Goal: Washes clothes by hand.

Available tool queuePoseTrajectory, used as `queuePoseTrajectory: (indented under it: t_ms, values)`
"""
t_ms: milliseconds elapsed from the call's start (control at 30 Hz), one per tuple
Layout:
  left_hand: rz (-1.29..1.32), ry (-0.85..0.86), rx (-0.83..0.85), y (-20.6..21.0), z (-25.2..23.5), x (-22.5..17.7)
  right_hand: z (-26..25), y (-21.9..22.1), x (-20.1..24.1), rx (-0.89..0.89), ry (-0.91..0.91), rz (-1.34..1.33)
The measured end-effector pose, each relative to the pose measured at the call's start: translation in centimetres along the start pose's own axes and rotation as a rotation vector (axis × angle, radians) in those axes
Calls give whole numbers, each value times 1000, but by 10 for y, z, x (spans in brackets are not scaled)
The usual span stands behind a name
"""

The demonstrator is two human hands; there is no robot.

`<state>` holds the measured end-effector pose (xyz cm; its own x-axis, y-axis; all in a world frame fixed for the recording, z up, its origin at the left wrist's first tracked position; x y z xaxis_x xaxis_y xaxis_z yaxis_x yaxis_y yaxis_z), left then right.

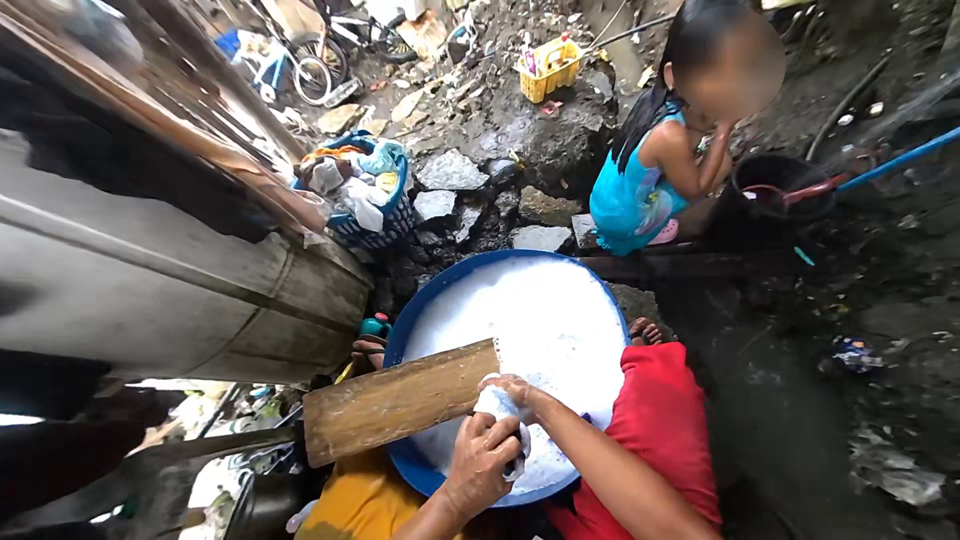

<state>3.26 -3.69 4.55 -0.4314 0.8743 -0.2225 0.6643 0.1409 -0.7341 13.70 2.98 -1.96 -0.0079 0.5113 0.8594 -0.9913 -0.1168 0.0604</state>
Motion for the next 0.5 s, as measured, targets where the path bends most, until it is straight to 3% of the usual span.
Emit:
queuePoseTrajectory:
  t_ms: [133,233,500]
  values:
    - [-18,1,68,19,27,-6,-13,13,-19,90,-27,424]
    - [-13,-13,78,33,40,-12,-13,13,-32,55,41,393]
    - [-10,-13,133,58,53,-19,-18,10,-43,64,95,674]
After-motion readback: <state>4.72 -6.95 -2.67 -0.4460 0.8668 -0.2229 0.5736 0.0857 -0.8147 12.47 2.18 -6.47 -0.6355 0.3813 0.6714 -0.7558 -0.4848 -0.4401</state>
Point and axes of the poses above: each hand's wrist, its own z-axis away from the middle knuckle, its own y-axis out of the palm, x = y × z, the point moved 5 cm from there along -z, towards the middle knuckle, and after that the axes turned 10 degrees about -x, right-handed, at the moved point
